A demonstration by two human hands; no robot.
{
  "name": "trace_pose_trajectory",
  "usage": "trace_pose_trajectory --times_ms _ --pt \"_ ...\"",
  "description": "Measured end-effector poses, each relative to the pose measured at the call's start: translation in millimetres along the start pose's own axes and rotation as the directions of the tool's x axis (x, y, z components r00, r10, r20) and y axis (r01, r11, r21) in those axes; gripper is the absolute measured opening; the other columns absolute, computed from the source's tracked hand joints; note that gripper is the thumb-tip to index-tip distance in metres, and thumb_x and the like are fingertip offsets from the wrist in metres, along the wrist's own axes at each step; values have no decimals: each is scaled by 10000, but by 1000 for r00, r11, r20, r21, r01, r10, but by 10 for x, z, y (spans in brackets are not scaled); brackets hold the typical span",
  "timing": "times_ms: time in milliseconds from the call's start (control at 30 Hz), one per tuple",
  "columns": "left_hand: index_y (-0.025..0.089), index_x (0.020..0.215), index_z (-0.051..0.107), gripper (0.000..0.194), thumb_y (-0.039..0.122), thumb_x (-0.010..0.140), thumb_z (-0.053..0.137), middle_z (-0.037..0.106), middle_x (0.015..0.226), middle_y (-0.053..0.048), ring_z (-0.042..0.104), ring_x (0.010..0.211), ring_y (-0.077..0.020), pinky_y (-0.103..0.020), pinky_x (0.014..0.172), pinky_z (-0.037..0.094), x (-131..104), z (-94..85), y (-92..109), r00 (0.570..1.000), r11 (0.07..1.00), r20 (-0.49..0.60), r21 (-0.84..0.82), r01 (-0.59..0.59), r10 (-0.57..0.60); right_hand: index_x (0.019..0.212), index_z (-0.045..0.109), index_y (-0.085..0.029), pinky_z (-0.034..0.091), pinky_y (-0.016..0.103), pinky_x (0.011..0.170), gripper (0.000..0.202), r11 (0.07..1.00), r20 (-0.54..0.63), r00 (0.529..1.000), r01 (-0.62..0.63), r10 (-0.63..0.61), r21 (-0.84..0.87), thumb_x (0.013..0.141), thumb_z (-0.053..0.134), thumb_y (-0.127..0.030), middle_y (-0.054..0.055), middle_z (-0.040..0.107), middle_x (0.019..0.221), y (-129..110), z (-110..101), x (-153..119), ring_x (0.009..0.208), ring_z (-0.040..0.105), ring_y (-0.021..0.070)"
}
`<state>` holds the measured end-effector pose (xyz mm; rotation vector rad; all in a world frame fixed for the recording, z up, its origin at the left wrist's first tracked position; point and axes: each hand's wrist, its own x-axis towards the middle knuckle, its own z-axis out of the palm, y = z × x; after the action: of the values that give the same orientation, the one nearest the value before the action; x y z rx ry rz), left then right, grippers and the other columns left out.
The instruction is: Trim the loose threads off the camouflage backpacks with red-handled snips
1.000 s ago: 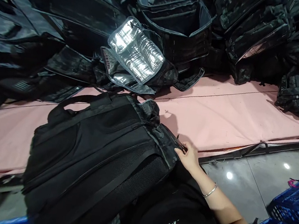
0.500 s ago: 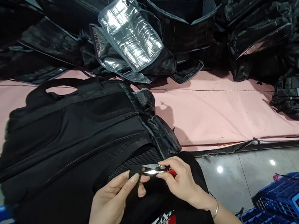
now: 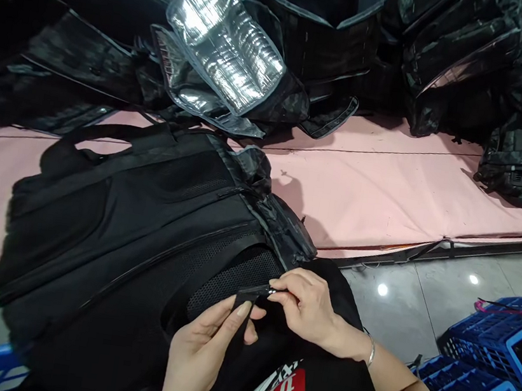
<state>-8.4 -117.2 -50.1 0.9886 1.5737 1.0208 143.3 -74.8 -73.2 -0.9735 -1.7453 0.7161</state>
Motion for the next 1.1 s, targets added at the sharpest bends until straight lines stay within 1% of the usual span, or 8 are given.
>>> trace_pose_trajectory --times_ms 133,400,567,700,800,933,1033,1100 --pt "176 815 681 235 391 768 599 576 502 37 493 497 -109 -264 691 430 36 -39 -12 1000 996 -4 -88 3 -4 954 605 -192 507 267 661 129 995 -17 996 -87 88 54 832 564 -201 38 638 830 -1 -36 -15 731 618 142" --pt "167 820 687 225 370 741 630 600 548 19 489 498 -118 -293 687 436 11 -28 19 1000 991 -7 -132 -8 7 855 607 -194 503 287 672 89 999 6 999 -42 42 16 853 519 -204 43 638 801 -28 -30 -17 735 611 154" --pt "163 782 677 225 380 755 620 559 493 22 500 501 -125 -286 654 448 15 -17 14 1000 990 3 -136 -24 25 941 591 -196 504 280 654 113 997 23 998 -63 62 45 850 531 -226 46 632 830 -56 -51 -17 727 612 149" --pt "157 817 655 187 331 748 651 564 528 25 475 445 -78 -210 514 443 12 -7 25 993 940 107 -328 89 -57 876 600 -194 494 277 688 95 996 48 998 -50 46 72 866 512 -228 42 635 823 -38 -70 -6 750 600 146" --pt "170 792 612 144 303 752 653 486 499 66 304 301 -8 -129 317 307 2 -6 13 907 704 399 -605 373 -138 950 591 -195 486 263 709 167 945 59 978 -208 200 251 864 539 -328 33 615 861 9 -57 8 779 585 136" --pt "161 717 571 86 207 773 618 321 427 116 58 244 29 -85 232 177 -1 26 -83 707 386 707 -656 649 14 960 613 -173 468 232 610 382 788 243 940 -336 241 517 773 615 -507 1 568 755 42 -9 81 647 523 106" --pt "158 711 563 99 210 790 594 330 420 115 47 233 32 -82 225 180 1 75 -135 651 357 759 -611 706 11 752 630 -156 440 220 558 339 746 337 901 -420 274 517 752 635 -495 -23 531 635 33 22 144 555 471 85" --pt "160 741 576 132 279 771 626 396 427 96 153 221 21 -95 237 228 -4 103 -125 670 447 740 -581 680 -57 670 602 -156 434 220 566 321 745 325 884 -461 337 482 742 645 -466 -29 523 611 38 38 166 557 471 84"
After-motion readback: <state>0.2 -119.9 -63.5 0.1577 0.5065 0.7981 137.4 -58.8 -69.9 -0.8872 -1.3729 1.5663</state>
